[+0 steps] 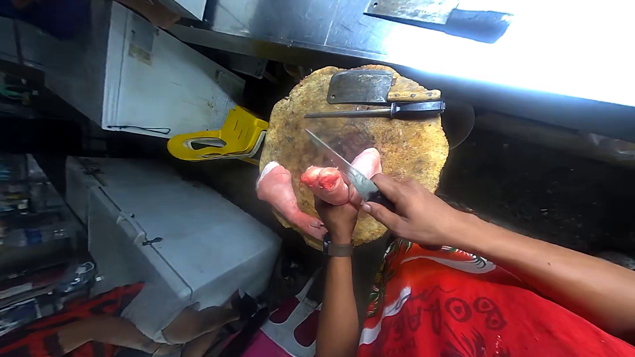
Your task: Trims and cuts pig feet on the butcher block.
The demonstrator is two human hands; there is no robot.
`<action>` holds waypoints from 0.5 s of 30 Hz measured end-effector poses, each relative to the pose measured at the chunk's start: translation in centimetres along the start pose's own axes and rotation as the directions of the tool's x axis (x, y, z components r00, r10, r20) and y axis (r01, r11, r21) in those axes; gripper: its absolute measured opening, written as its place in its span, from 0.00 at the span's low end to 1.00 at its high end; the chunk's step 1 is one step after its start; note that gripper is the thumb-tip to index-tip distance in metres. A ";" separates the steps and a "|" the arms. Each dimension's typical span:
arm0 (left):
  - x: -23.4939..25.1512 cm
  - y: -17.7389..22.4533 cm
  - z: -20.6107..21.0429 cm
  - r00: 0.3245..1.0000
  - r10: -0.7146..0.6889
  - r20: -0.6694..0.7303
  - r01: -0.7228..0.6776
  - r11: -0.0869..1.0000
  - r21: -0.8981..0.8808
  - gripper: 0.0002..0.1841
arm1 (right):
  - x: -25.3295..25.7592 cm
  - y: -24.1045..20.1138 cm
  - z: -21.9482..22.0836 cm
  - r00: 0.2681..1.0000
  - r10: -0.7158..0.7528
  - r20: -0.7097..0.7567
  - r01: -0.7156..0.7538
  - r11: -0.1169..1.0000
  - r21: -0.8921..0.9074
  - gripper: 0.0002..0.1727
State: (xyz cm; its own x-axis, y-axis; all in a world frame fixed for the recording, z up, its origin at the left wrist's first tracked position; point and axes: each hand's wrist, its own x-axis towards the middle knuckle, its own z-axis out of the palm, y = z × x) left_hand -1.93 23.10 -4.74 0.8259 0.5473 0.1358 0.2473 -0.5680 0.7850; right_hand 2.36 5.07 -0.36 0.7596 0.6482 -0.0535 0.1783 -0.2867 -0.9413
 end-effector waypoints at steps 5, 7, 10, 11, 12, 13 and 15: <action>-0.1 0.5 0.5 0.993 -0.120 0.009 0.119 0.975 -0.188 0.21 | 0.0 0.2 0.8 0.970 0.100 0.223 -0.204 0.834 0.513 0.12; -0.3 -0.3 0.7 0.987 -0.155 0.032 0.155 0.914 -0.375 0.14 | -0.2 -0.9 -0.1 0.912 -0.017 0.410 -0.377 0.358 0.854 0.11; 0.0 1.1 0.3 1.000 0.007 0.002 -0.007 0.989 -0.146 0.22 | -0.7 -1.4 -1.6 0.888 -0.269 0.372 -0.391 -0.018 0.920 0.14; 0.1 1.6 0.3 1.000 0.025 -0.007 -0.026 0.996 -0.089 0.26 | -0.7 -1.5 -2.4 0.899 -0.303 0.315 -0.338 -0.025 0.941 0.14; 0.1 1.6 0.4 1.000 0.016 -0.011 -0.016 0.998 -0.065 0.29 | -0.7 -1.5 -3.2 0.916 -0.303 0.262 -0.272 0.007 0.962 0.14; 0.0 1.2 0.5 1.000 -0.008 -0.014 0.007 0.997 -0.071 0.32 | -0.8 -1.2 -4.0 0.940 -0.270 0.208 -0.193 0.081 0.978 0.14; 0.0 0.2 0.5 0.999 -0.023 -0.028 0.022 0.999 -0.042 0.38 | -0.8 0.1 -5.5 0.986 -0.142 0.090 -0.043 0.306 0.951 0.14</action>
State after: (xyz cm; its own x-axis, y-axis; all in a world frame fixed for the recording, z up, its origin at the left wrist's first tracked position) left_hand -1.59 22.64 -4.90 0.8053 0.5774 0.1344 0.2438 -0.5292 0.8127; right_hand 5.19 0.65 1.41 0.6672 0.7431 0.0511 -0.5724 0.5554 -0.6032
